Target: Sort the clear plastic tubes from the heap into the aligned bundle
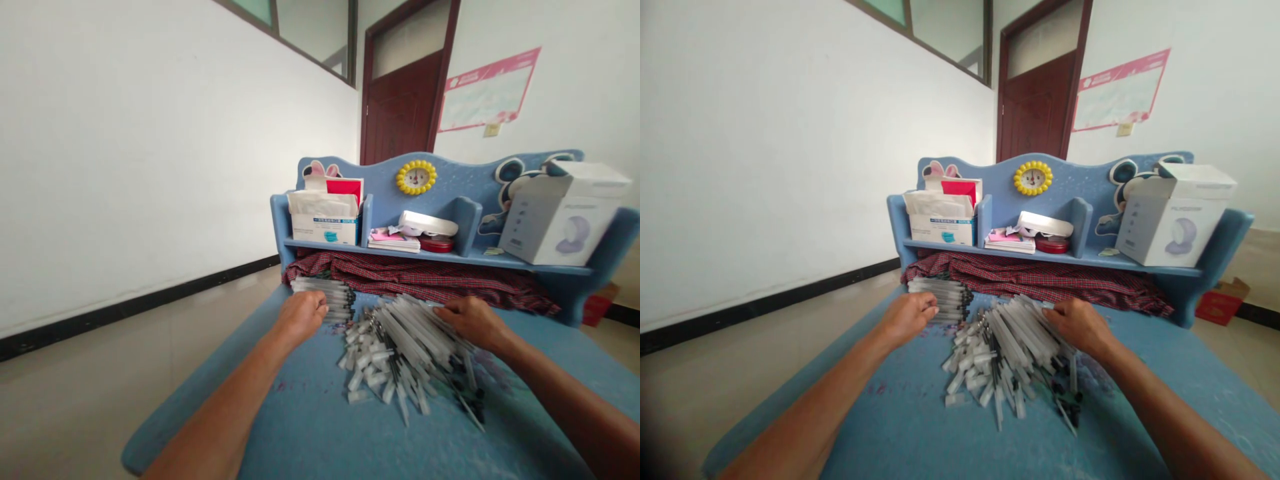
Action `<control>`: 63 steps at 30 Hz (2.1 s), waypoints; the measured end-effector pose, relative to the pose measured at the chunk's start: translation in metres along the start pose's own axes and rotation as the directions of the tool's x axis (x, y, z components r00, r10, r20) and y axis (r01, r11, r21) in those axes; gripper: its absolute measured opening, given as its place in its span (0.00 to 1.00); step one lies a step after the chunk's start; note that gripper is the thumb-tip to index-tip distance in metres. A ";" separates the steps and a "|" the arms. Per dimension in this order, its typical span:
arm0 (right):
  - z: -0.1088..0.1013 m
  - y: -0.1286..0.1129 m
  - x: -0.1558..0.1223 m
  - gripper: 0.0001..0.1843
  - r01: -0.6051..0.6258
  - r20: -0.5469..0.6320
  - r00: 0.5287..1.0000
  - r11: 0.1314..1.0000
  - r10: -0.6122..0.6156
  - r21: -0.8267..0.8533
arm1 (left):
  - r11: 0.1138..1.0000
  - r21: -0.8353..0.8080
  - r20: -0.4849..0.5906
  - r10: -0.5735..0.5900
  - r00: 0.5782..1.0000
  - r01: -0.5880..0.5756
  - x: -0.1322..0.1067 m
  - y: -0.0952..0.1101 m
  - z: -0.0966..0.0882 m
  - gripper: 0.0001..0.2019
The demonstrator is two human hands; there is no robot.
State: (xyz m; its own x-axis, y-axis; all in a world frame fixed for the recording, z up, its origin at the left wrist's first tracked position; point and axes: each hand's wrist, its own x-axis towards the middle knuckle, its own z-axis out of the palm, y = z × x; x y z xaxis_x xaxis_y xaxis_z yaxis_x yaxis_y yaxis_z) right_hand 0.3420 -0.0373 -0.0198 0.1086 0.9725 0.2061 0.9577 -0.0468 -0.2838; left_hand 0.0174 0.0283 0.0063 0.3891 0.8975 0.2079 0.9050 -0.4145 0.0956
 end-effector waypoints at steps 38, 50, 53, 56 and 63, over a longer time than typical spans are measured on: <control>-0.014 -0.078 -0.042 0.23 0.330 -0.163 0.944 0.851 -0.288 0.409 | 0.789 0.018 -0.272 0.595 0.756 -0.615 -0.034 0.046 0.005 0.08; -0.026 -0.070 -0.040 0.23 -0.011 0.186 0.959 0.630 -0.212 0.776 | 0.745 -0.037 -0.328 0.620 0.712 -0.666 -0.038 0.052 0.006 0.11; -0.025 -0.062 -0.039 0.20 -0.013 0.200 0.945 0.582 -0.259 0.813 | 0.739 -0.078 -0.326 0.616 0.717 -0.670 -0.039 0.054 0.007 0.12; -0.024 -0.056 -0.036 0.15 -0.001 0.211 0.933 0.584 -0.292 0.812 | 0.737 -0.096 -0.319 0.614 0.722 -0.669 -0.039 0.054 0.009 0.13; -0.023 -0.061 -0.035 0.21 0.047 0.155 0.965 0.715 -0.214 0.698 | 0.731 -0.088 -0.368 0.607 0.704 -0.676 -0.037 0.055 0.009 0.14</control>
State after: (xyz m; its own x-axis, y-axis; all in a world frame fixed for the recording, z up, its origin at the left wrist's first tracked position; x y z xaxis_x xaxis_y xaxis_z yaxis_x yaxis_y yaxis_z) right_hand 0.2853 -0.0741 0.0116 -0.1414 0.9833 0.1148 0.5039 0.1714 -0.8466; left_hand 0.0542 -0.0267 -0.0051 0.7600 0.3248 0.5629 0.3833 -0.9235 0.0154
